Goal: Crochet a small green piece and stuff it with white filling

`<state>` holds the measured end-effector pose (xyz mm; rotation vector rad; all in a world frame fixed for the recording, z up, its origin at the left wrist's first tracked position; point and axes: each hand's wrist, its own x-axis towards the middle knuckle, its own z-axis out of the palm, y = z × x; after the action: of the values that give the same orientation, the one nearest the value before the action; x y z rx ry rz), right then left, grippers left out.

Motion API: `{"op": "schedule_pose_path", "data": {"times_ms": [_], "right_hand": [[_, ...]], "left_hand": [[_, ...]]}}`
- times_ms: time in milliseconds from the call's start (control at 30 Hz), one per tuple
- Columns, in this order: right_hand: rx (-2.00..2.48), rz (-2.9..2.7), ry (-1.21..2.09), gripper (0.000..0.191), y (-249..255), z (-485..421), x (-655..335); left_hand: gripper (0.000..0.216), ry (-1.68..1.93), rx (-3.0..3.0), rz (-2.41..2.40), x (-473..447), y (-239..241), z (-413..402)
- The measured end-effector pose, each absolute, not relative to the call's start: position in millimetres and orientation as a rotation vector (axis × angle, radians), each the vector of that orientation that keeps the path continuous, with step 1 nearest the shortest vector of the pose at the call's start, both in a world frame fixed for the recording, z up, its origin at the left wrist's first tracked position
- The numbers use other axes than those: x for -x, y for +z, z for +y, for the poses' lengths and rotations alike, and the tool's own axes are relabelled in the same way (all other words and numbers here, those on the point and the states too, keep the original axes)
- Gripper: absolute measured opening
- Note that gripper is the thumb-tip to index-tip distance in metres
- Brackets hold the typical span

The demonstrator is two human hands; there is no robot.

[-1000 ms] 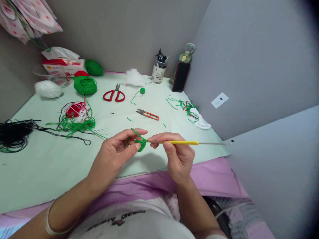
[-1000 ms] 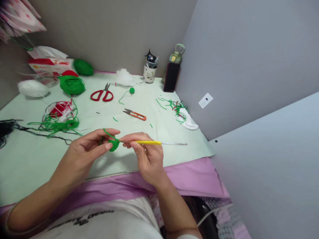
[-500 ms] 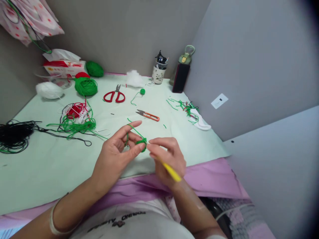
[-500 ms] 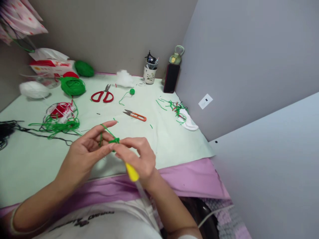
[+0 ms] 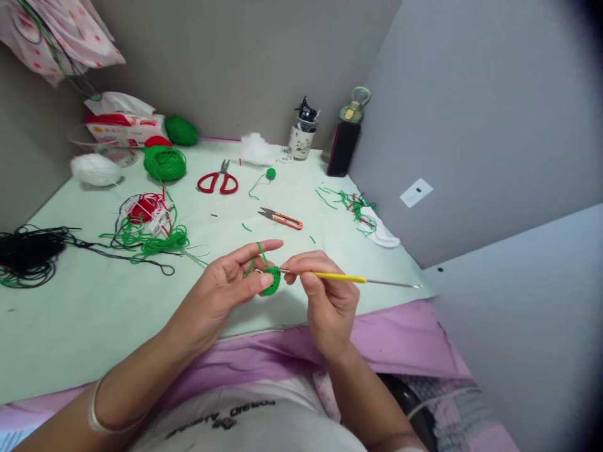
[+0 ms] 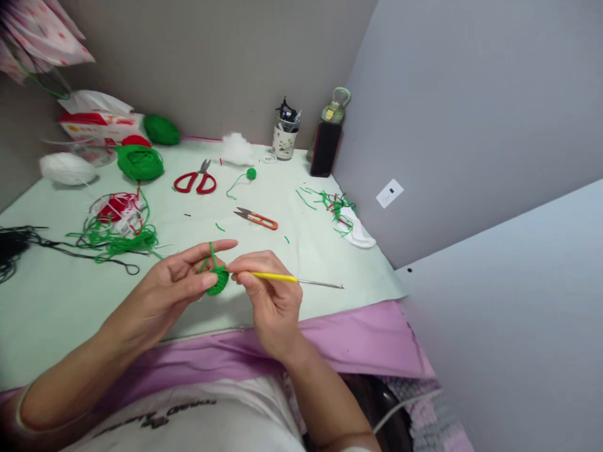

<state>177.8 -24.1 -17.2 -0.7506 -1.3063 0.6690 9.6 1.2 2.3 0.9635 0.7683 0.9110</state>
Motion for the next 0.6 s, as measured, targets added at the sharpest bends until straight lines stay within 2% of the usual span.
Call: {"op": "schedule_pose_path", "data": {"times_ms": [233,367,600], "right_hand": [[0.762,-1.184,0.745,0.019,-15,-29,-184],[0.735,-1.193,0.860,0.018,-16,-26,-183],[0.821,-1.371,0.614,0.018,-23,-20,-176]], "left_hand": [[0.035,0.973,-1.156,0.887,1,0,5],[0.038,0.919,-1.161,0.809,-2,1,3],[0.034,0.947,-1.027,0.791,-13,0,-2]]}}
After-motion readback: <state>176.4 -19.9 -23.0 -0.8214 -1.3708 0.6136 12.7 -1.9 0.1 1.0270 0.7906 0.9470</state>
